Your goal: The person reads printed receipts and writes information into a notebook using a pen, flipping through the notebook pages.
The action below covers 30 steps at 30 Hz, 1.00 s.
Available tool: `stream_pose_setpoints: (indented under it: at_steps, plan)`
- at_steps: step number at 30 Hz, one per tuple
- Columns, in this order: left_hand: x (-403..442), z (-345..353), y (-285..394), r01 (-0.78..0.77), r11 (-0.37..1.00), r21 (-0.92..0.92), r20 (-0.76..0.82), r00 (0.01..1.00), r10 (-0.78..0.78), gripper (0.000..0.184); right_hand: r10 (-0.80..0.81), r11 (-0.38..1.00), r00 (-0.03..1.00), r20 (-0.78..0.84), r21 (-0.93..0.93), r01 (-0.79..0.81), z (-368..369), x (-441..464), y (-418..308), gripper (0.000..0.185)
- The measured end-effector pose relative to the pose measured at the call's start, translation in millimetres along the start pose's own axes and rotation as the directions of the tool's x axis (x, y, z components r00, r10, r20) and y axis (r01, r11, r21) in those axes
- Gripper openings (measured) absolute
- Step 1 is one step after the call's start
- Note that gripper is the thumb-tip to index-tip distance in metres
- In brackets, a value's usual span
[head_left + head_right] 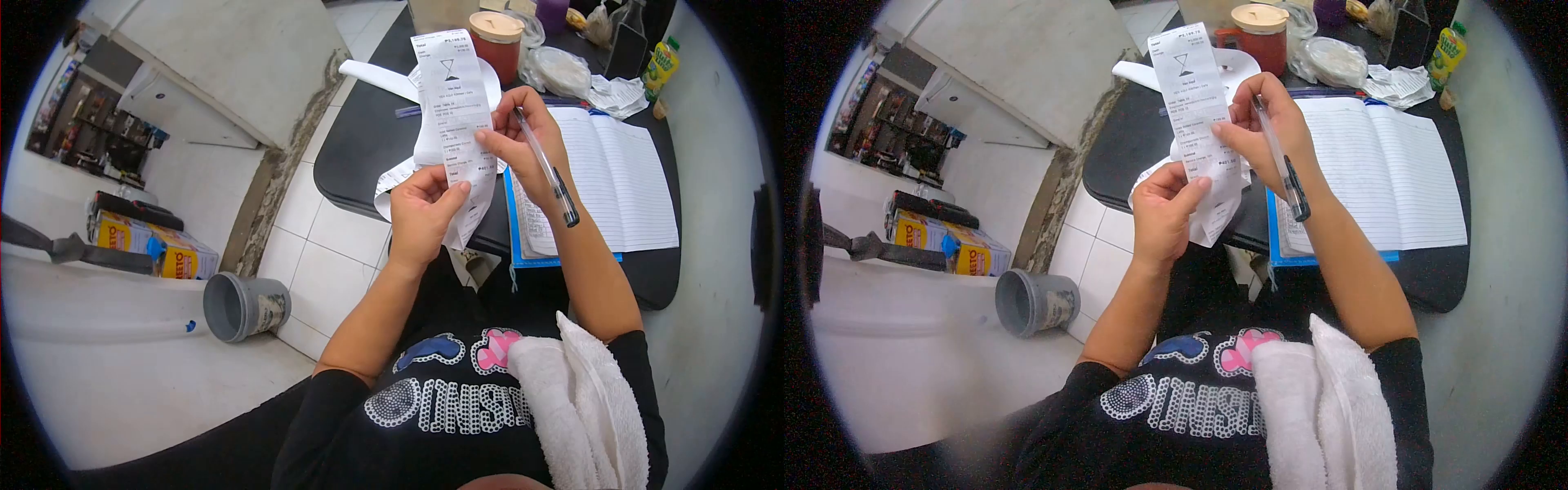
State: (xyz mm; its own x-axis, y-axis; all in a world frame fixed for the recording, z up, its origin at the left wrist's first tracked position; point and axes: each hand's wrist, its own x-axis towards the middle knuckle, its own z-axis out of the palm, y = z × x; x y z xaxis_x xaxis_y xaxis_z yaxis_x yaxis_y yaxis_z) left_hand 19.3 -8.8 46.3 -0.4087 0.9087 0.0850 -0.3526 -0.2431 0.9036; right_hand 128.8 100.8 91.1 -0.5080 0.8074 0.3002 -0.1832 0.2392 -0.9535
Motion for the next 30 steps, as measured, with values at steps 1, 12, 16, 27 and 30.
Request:
stream_pose_setpoints:
  at_steps: [1,12,16,27,30]
  plan:
    - [0,0,0,0.001,1.000,-0.002,0.008,1.000,-0.001,0.021,-0.004,1.000,1.000,-0.002,0.007,0.004,0,1,1,0.029]
    - [4,-2,1,0.051,0.999,-0.010,0.029,0.998,-0.050,0.023,0.062,0.998,0.997,0.050,-0.033,-0.060,-5,-2,5,0.032]
    - [5,1,3,0.029,0.999,-0.018,0.015,0.999,-0.029,0.024,0.060,0.998,0.998,0.012,-0.024,-0.060,3,-9,6,0.031]
    - [2,-2,-1,0.077,0.997,-0.012,0.083,0.994,-0.076,0.026,-0.016,0.997,0.999,-0.030,-0.081,0.013,-4,10,3,0.031]
    - [2,-3,-2,0.076,0.997,-0.016,0.093,0.993,-0.074,0.027,-0.004,0.999,1.000,-0.019,-0.047,0.003,-5,11,6,0.035]
